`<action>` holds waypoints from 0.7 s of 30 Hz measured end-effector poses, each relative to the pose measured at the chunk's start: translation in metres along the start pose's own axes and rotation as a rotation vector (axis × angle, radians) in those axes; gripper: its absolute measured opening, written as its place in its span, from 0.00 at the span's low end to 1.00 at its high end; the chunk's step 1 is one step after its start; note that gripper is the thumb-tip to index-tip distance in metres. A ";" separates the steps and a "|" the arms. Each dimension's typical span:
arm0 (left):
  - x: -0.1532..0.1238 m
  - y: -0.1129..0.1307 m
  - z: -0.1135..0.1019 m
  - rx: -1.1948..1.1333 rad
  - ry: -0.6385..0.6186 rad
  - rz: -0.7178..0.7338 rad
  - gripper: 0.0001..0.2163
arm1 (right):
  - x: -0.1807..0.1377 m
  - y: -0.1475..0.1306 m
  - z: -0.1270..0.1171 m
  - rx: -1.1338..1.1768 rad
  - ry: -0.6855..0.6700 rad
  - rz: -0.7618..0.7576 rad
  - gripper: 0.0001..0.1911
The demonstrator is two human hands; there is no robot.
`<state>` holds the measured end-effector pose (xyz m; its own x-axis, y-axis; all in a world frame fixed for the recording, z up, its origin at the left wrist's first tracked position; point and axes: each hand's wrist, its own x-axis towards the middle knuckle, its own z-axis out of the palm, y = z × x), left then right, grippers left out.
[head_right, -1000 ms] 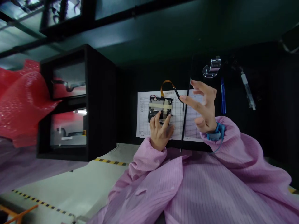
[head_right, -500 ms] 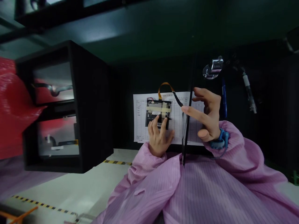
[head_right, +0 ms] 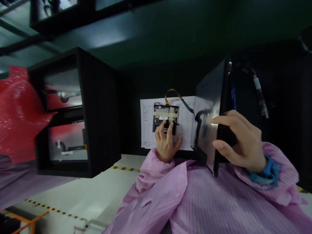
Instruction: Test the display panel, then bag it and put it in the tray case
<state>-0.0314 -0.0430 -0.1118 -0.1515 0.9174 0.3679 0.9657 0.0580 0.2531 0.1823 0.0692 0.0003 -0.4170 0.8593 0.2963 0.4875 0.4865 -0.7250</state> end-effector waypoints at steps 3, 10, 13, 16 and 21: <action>0.001 -0.001 -0.001 0.005 0.007 0.017 0.24 | -0.007 -0.010 -0.015 -0.090 -0.055 -0.025 0.06; 0.001 -0.001 -0.001 -0.003 0.001 0.020 0.24 | -0.030 -0.006 -0.004 -0.002 0.151 0.263 0.07; 0.000 -0.002 0.000 -0.046 -0.029 -0.006 0.24 | -0.040 0.006 0.006 0.077 0.199 0.291 0.07; -0.001 -0.002 -0.001 -0.086 -0.062 -0.046 0.24 | -0.046 0.024 0.016 0.146 0.234 0.336 0.06; 0.000 -0.002 -0.002 -0.030 -0.024 0.000 0.24 | -0.051 0.047 0.025 0.243 0.235 0.421 0.05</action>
<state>-0.0338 -0.0436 -0.1104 -0.1456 0.9268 0.3460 0.9588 0.0460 0.2803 0.2073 0.0440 -0.0647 -0.0271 0.9978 0.0599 0.3726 0.0657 -0.9257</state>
